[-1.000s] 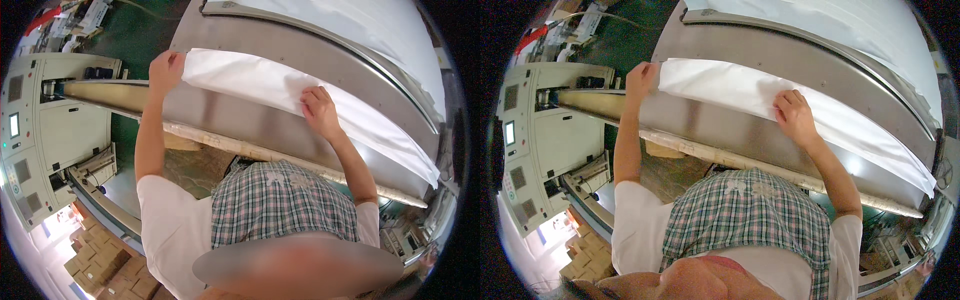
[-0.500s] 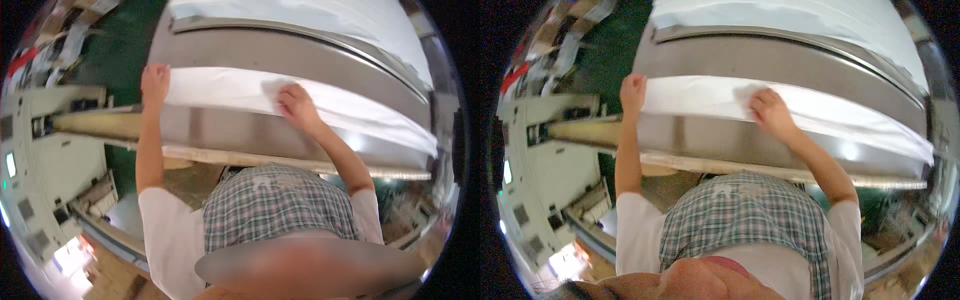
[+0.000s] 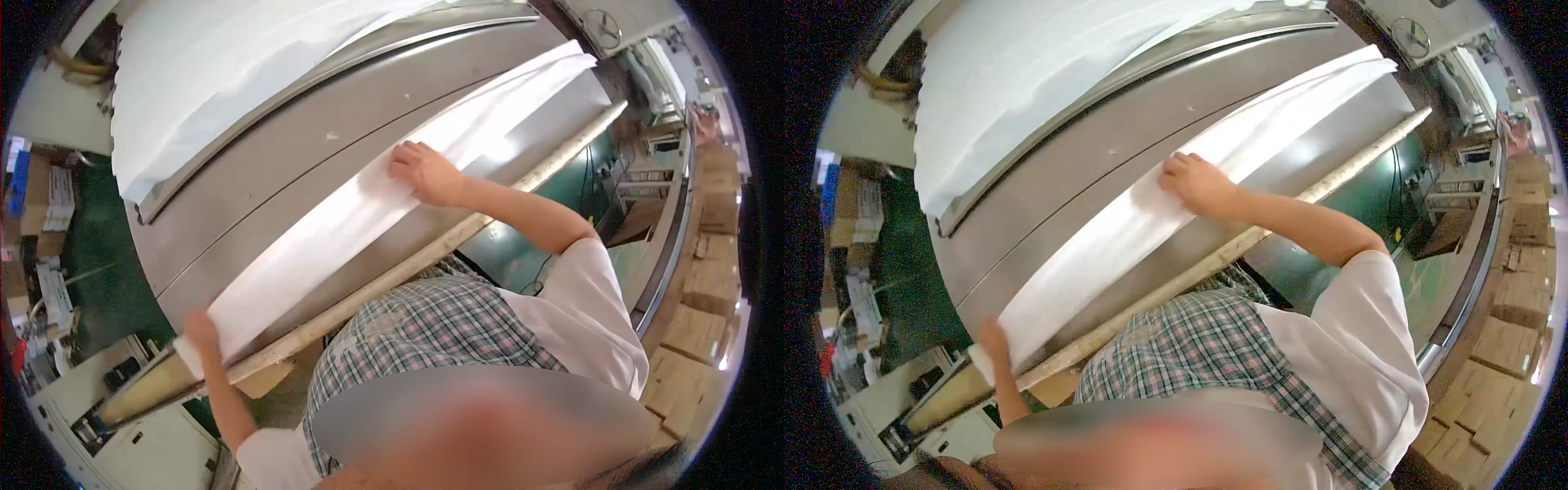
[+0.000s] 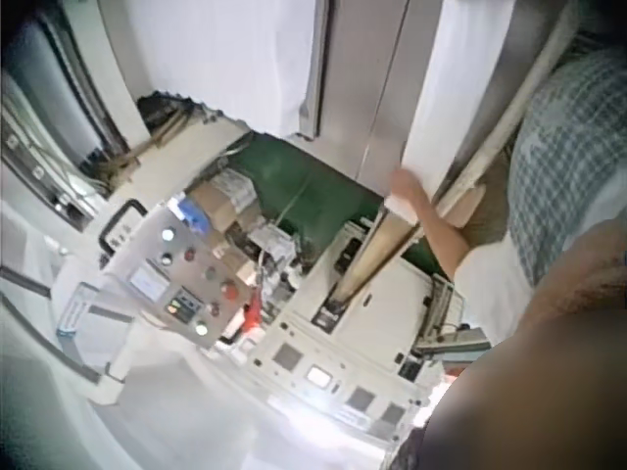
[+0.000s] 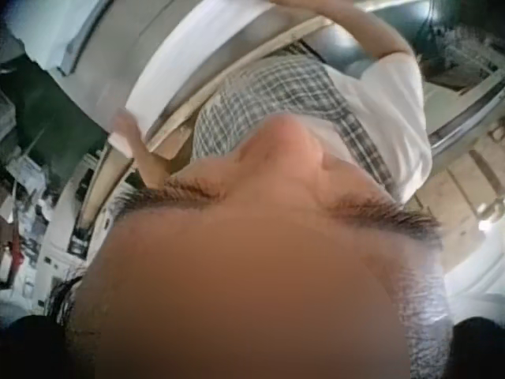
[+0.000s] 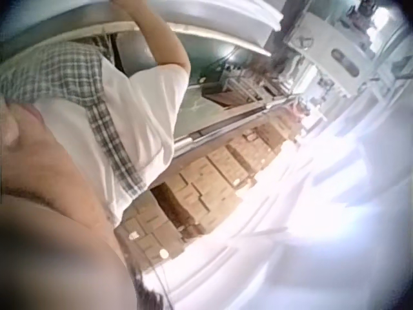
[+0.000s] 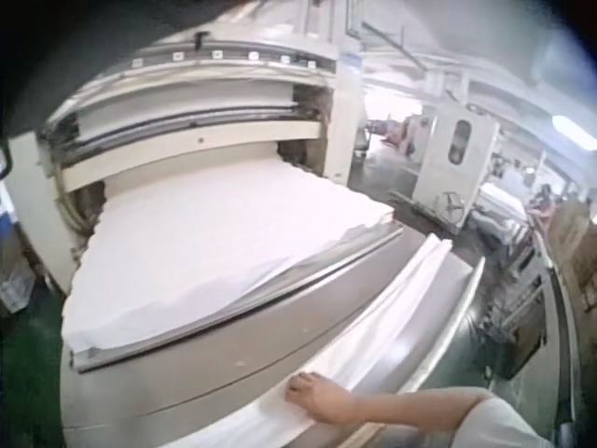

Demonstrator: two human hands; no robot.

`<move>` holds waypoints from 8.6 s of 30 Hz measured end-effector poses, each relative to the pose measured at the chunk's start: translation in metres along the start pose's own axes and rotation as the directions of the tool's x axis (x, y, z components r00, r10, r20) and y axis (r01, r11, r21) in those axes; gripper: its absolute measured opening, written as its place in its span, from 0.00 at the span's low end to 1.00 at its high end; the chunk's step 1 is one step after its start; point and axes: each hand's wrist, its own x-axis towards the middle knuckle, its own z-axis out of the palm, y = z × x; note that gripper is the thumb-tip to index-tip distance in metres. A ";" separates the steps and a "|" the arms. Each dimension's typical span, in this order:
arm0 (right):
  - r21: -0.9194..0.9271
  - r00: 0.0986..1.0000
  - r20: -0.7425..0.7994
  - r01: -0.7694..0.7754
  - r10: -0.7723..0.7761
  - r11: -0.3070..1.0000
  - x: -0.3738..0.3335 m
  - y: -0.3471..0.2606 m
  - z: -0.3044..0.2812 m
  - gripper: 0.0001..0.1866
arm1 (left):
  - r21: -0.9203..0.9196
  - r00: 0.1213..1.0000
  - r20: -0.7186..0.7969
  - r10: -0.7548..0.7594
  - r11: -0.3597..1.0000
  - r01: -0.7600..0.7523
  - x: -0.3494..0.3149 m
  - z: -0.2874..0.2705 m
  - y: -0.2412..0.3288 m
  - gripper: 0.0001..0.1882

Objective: Manually aligning and folding large sheets of paper on an industrial machine platform.

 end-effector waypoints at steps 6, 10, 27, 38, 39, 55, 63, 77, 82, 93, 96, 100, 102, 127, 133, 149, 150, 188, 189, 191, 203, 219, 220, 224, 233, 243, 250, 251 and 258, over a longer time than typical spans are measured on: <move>-0.067 0.988 -0.081 -0.137 0.131 0.988 -0.044 0.103 -0.031 0.19 | 0.345 0.917 -0.051 -0.395 0.855 0.387 0.008 -0.061 0.017 0.11; -0.044 0.995 -0.044 -0.087 0.086 0.995 -0.043 0.151 -0.057 0.18 | 0.292 0.980 -0.195 0.046 0.956 0.013 -0.009 -0.016 0.033 0.15; -0.256 0.793 -0.433 -0.564 0.428 0.785 -0.161 0.439 -0.139 0.17 | 0.144 0.861 -0.045 -0.507 0.849 0.508 0.040 -0.035 0.325 0.23; 0.189 0.324 -0.725 -0.755 0.608 0.628 -0.210 0.576 -0.187 0.14 | 0.180 0.863 0.047 -0.503 0.854 0.488 0.042 -0.032 0.355 0.26; 0.190 0.328 -0.719 -0.755 0.612 0.628 -0.203 0.568 -0.193 0.14 | 0.187 0.861 0.050 -0.506 0.852 0.490 0.042 -0.033 0.357 0.26; 0.266 0.622 0.276 -0.782 0.732 0.564 -0.157 0.621 -0.110 0.28 | 0.275 0.816 0.299 -0.496 0.863 0.423 0.056 -0.031 0.363 0.23; 0.567 0.837 0.511 -0.499 0.196 0.655 -0.166 0.455 -0.117 0.33 | 0.054 0.855 -0.236 -0.462 0.872 0.487 -0.017 -0.035 0.299 0.24; 0.629 0.757 0.542 -0.078 -0.365 0.773 -0.072 0.189 -0.003 0.18 | -0.207 0.864 -0.375 -0.335 0.939 0.274 -0.080 -0.045 0.346 0.18; 0.616 0.805 0.478 -0.022 -0.352 0.787 -0.024 0.090 0.044 0.19 | -0.223 0.891 -0.365 -0.269 0.955 0.197 -0.081 -0.049 0.343 0.15; 0.848 0.855 0.409 -0.227 -0.319 0.479 0.073 -0.086 0.151 0.16 | -0.565 0.940 -0.338 -0.043 0.808 -0.166 -0.090 -0.056 0.304 0.10; 0.605 0.978 0.209 -0.112 -0.021 0.788 0.110 -0.073 0.153 0.13 | -0.685 0.961 -0.273 0.039 0.694 -0.223 -0.086 -0.070 0.261 0.08; 0.250 0.937 -0.172 -0.258 0.305 0.933 0.153 0.014 0.136 0.11 | -0.654 0.973 -0.229 0.018 0.737 -0.168 -0.045 -0.077 0.177 0.07; 0.133 0.865 -0.313 -0.370 0.393 0.920 0.148 0.065 0.138 0.11 | -0.639 0.976 -0.220 0.008 0.754 -0.150 -0.007 -0.082 0.140 0.08; -0.035 0.785 -0.321 -0.569 0.529 0.822 0.158 0.035 0.140 0.08 | -0.892 0.539 -0.426 -0.726 0.438 -0.115 0.415 0.072 -0.046 0.13; -0.014 0.801 -0.364 -0.515 0.475 0.857 0.165 0.037 0.143 0.07 | -0.944 0.696 -0.308 -0.649 0.299 -0.139 0.414 0.073 -0.074 0.13; -0.034 0.787 -0.395 -0.527 0.473 0.849 0.154 0.035 0.142 0.06 | -0.347 0.930 0.235 0.284 0.918 -0.192 0.414 -0.016 0.050 0.43; -0.011 0.790 -0.386 -0.520 0.476 0.854 0.157 0.033 0.147 0.06 | -0.394 0.918 0.199 0.342 0.886 -0.244 0.413 -0.007 0.063 0.47; -0.333 0.891 0.356 -0.161 0.282 0.929 0.241 0.325 -0.058 0.53 | 0.501 0.763 0.402 -0.506 0.819 0.279 0.359 -0.027 0.207 0.50; -0.331 0.891 0.353 -0.166 0.285 0.929 0.232 0.343 -0.072 0.53 | 0.530 0.768 0.371 -0.522 0.798 0.286 0.360 -0.028 0.202 0.50; -0.385 0.871 0.406 -0.112 0.277 0.916 0.211 0.384 -0.094 0.55 | 0.555 0.739 0.375 -0.560 0.774 0.305 0.357 -0.032 0.210 0.50; -0.768 0.695 0.307 -0.223 0.651 0.600 0.119 0.631 -0.176 0.57 | 0.398 0.903 0.340 -0.264 0.910 0.116 0.354 -0.007 0.083 0.51; -0.010 0.982 0.082 0.173 -0.172 0.985 0.062 0.707 -0.187 0.41 | 0.252 0.974 0.215 -0.076 0.967 0.020 0.346 0.012 0.078 0.43; -0.002 0.981 0.081 0.178 -0.178 0.984 0.066 0.706 -0.177 0.41 | 0.239 0.973 0.216 -0.083 0.971 0.030 0.343 0.013 0.077 0.43; -0.219 0.703 -0.009 -0.695 0.711 0.685 0.085 0.705 -0.159 0.35 | 0.197 0.977 0.207 -0.055 0.980 0.013 0.339 0.007 0.064 0.42; -0.658 0.972 -0.129 -0.231 0.194 0.717 0.041 0.690 -0.176 0.28 | 0.251 0.993 0.114 -0.021 0.968 -0.009 0.338 -0.014 0.110 0.34; -0.578 0.889 -0.392 -0.439 0.237 0.688 -0.037 0.720 -0.269 0.25 | 0.269 0.969 -0.194 0.155 0.958 -0.099 0.326 -0.059 0.122 0.31; -0.603 0.938 -0.321 -0.310 0.132 0.735 -0.159 0.690 -0.261 0.24 | 0.233 0.956 -0.271 0.107 0.972 -0.043 0.229 -0.092 0.153 0.26; -0.612 0.937 -0.305 -0.329 0.169 0.719 -0.178 0.680 -0.250 0.23 | 0.240 0.958 -0.265 0.108 0.970 -0.043 0.214 -0.086 0.162 0.26; -0.470 0.887 -0.306 -0.458 0.347 0.755 -0.257 0.584 -0.174 0.22 | 0.218 0.989 -0.148 -0.010 0.975 0.042 0.086 -0.051 0.181 0.25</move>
